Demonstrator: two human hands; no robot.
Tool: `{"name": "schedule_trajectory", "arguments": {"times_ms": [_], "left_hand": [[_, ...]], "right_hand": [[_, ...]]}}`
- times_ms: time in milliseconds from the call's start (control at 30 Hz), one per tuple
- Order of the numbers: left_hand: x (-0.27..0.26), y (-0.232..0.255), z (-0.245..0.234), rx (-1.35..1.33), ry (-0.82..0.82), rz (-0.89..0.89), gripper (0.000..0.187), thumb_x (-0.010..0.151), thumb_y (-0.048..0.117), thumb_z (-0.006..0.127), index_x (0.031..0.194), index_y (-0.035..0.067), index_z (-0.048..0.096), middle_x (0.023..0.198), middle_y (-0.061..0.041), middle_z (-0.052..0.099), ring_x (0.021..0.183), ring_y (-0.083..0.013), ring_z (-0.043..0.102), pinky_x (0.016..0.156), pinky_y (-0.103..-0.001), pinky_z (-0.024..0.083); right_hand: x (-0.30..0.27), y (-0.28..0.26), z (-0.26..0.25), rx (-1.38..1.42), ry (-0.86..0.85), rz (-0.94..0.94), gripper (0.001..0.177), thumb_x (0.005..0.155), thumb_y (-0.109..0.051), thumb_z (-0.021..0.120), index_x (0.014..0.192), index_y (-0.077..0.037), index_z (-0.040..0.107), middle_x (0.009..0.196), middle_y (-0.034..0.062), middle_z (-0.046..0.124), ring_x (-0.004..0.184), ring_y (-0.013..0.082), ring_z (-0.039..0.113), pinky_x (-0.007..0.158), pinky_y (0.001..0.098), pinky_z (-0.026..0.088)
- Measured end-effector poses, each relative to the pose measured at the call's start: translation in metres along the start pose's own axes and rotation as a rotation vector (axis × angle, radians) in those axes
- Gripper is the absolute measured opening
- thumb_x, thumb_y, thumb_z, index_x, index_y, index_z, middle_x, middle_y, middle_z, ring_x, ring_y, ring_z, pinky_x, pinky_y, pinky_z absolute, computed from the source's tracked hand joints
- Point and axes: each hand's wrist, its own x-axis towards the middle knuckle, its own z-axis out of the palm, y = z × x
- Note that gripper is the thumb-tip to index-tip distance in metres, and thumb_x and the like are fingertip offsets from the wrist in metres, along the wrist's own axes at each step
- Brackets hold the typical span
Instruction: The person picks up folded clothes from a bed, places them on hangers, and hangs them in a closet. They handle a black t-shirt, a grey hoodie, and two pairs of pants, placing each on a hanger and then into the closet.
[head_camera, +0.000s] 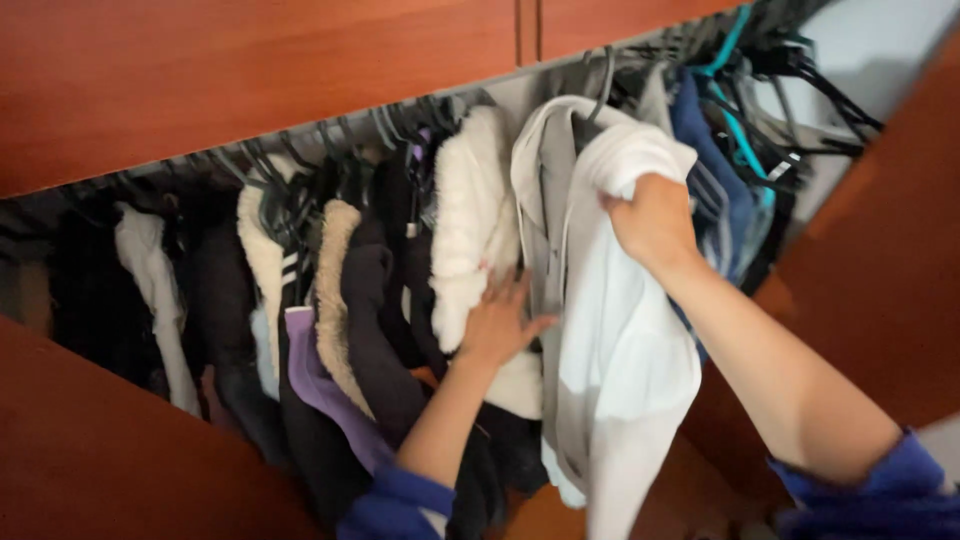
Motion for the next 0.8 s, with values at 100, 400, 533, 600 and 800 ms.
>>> {"name": "schedule_trajectory", "arguments": {"times_ms": [100, 400, 533, 600, 800], "left_hand": [[-0.007, 0.007, -0.015, 0.012, 0.050, 0.052, 0.093, 0.088, 0.082, 0.041, 0.152, 0.015, 0.049, 0.148, -0.019, 0.056, 0.145, -0.0448, 0.042, 0.107, -0.051, 0.048], [-0.055, 0.056, 0.021, 0.011, 0.029, 0.187, 0.071, 0.095, 0.069, 0.041, 0.107, 0.007, 0.074, 0.106, -0.014, 0.074, 0.120, -0.0435, 0.060, 0.121, -0.069, 0.016], [-0.064, 0.082, -0.043, -0.157, 0.550, 0.347, 0.036, 0.097, 0.045, 0.066, 0.089, 0.012, 0.078, 0.088, -0.008, 0.077, 0.085, -0.0268, 0.075, 0.090, -0.045, 0.060], [-0.047, 0.073, -0.078, -0.092, 0.618, 0.283, 0.029, 0.093, 0.038, 0.066, 0.088, 0.011, 0.075, 0.098, -0.011, 0.075, 0.102, -0.0317, 0.069, 0.099, -0.057, 0.049], [0.011, 0.055, -0.099, 0.203, 0.630, -0.001, 0.053, 0.100, 0.049, 0.059, 0.148, 0.026, 0.058, 0.161, -0.016, 0.043, 0.150, -0.0419, 0.035, 0.115, -0.079, 0.008]], "right_hand": [[0.038, -0.019, 0.011, -0.026, -0.003, -0.043, 0.045, 0.091, -0.026, 0.069, 0.120, 0.008, 0.069, 0.120, 0.0331, 0.065, 0.118, 0.0506, 0.059, 0.095, 0.0534, 0.049], [0.042, -0.008, 0.121, -0.168, -0.141, 0.057, 0.029, 0.095, -0.021, 0.068, 0.106, 0.006, 0.069, 0.096, 0.0256, 0.068, 0.091, 0.0533, 0.071, 0.073, 0.0573, 0.062], [-0.031, -0.057, 0.048, -0.030, -0.231, 0.122, 0.055, 0.096, -0.010, 0.067, 0.142, 0.000, 0.037, 0.143, 0.0286, 0.048, 0.111, 0.0589, 0.062, 0.098, 0.0661, 0.054], [-0.064, -0.063, 0.030, 0.050, -0.251, 0.138, 0.057, 0.104, -0.009, 0.050, 0.153, -0.004, 0.021, 0.150, 0.0297, 0.044, 0.122, 0.0584, 0.055, 0.106, 0.0670, 0.046], [-0.084, -0.010, 0.110, 0.022, -0.039, -0.033, 0.065, 0.109, -0.015, 0.039, 0.167, -0.023, 0.009, 0.150, 0.0109, 0.048, 0.111, 0.0457, 0.066, 0.099, 0.0578, 0.050]]}}
